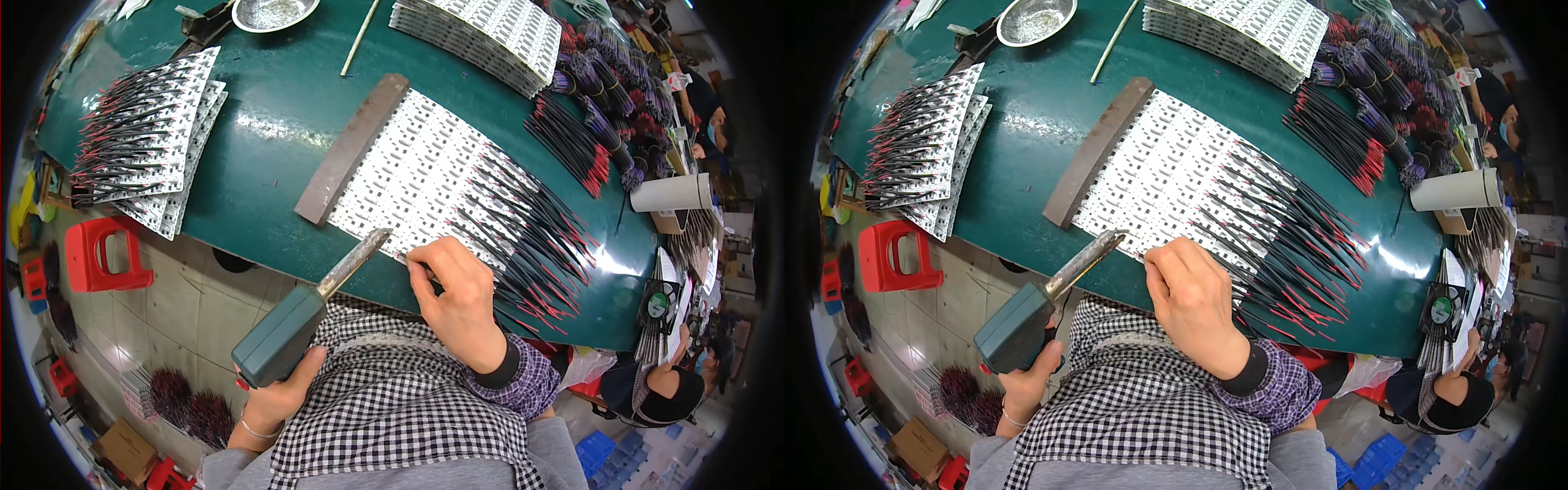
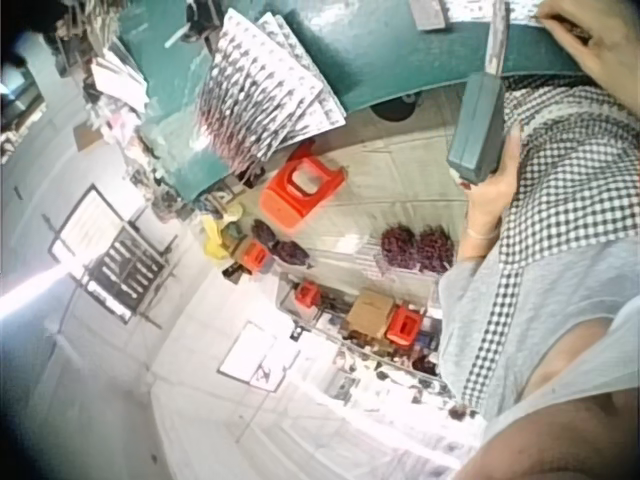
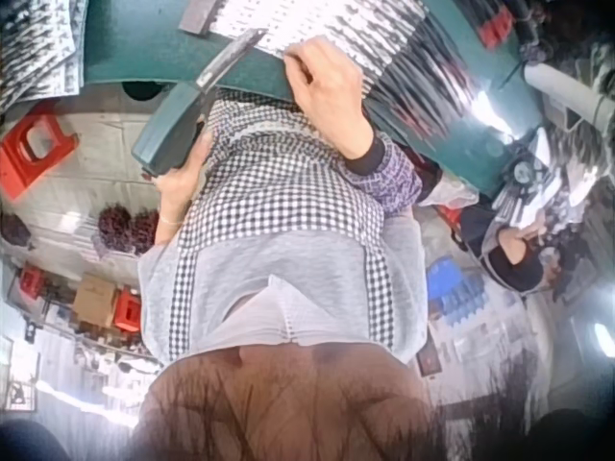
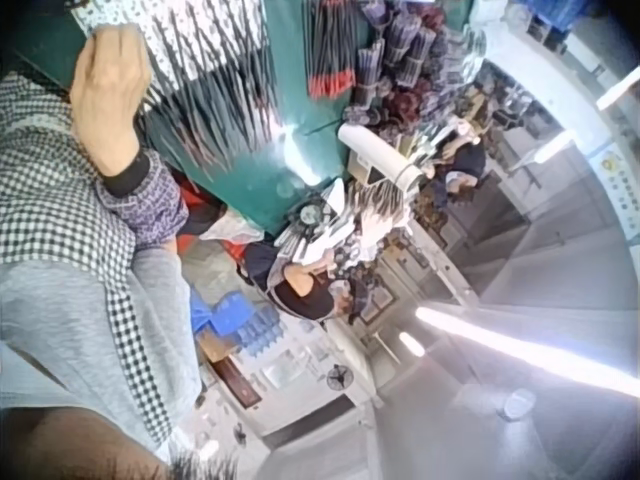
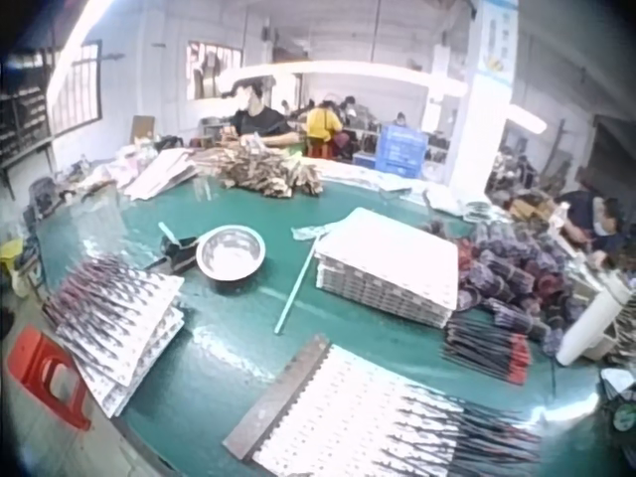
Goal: The person solders wires onto contact points on circuit board sheets using a soldering iron while holding the wires in place by hand.
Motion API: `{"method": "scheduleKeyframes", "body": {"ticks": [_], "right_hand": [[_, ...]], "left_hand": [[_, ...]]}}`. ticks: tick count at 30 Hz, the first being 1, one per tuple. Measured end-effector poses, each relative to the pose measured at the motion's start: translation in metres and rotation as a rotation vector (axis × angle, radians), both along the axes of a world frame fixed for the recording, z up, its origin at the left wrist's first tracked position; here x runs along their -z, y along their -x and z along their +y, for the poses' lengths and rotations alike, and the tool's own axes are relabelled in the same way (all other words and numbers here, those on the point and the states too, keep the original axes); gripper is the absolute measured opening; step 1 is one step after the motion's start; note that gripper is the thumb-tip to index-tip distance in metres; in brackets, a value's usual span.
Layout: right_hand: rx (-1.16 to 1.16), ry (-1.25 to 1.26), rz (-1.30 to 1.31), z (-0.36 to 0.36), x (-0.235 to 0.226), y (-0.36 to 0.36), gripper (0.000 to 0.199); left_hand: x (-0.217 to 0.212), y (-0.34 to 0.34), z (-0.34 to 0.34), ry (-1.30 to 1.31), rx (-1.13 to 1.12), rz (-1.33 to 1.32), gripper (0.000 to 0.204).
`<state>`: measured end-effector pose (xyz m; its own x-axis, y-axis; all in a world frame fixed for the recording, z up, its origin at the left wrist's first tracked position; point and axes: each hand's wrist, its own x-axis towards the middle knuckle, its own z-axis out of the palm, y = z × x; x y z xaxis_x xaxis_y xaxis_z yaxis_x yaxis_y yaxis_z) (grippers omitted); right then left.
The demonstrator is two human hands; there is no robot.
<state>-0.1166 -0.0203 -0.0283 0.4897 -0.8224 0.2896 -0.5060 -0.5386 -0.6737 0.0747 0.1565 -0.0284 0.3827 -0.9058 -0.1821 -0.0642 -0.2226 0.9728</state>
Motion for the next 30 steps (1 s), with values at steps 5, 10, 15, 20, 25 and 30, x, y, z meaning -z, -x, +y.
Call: {"method": "scheduleKeyframes", "body": {"ticks": [5, 10, 15, 20, 25, 30], "right_hand": [[0.011, 0.020, 0.031, -0.001, 0.003, -0.001, 0.015], [0.010, 0.027, 0.054, -0.001, 0.002, -0.002, 0.015], [0.015, 0.022, 0.058, -0.001, 0.001, -0.003, 0.014], [0.002, 0.003, 0.083, 0.000, 0.001, -0.002, 0.013], [0.010, 0.029, 0.094, -0.002, -0.001, -0.004, 0.013], [0.008, 0.024, 0.101, -0.001, -0.001, -0.004, 0.012]], "left_hand": [[-0.006, 0.002, -0.008, 0.008, -0.043, -0.103, 0.025], [-0.004, 0.000, -0.011, 0.001, 0.004, -0.159, 0.027], [-0.003, -0.001, -0.010, 0.002, 0.063, -0.211, 0.025], [-0.002, -0.001, -0.010, -0.012, 0.092, -0.211, 0.024], [-0.007, -0.003, -0.011, -0.071, 0.107, -0.202, 0.024], [-0.003, -0.002, 0.000, -0.072, 0.022, -0.174, 0.026]]}}
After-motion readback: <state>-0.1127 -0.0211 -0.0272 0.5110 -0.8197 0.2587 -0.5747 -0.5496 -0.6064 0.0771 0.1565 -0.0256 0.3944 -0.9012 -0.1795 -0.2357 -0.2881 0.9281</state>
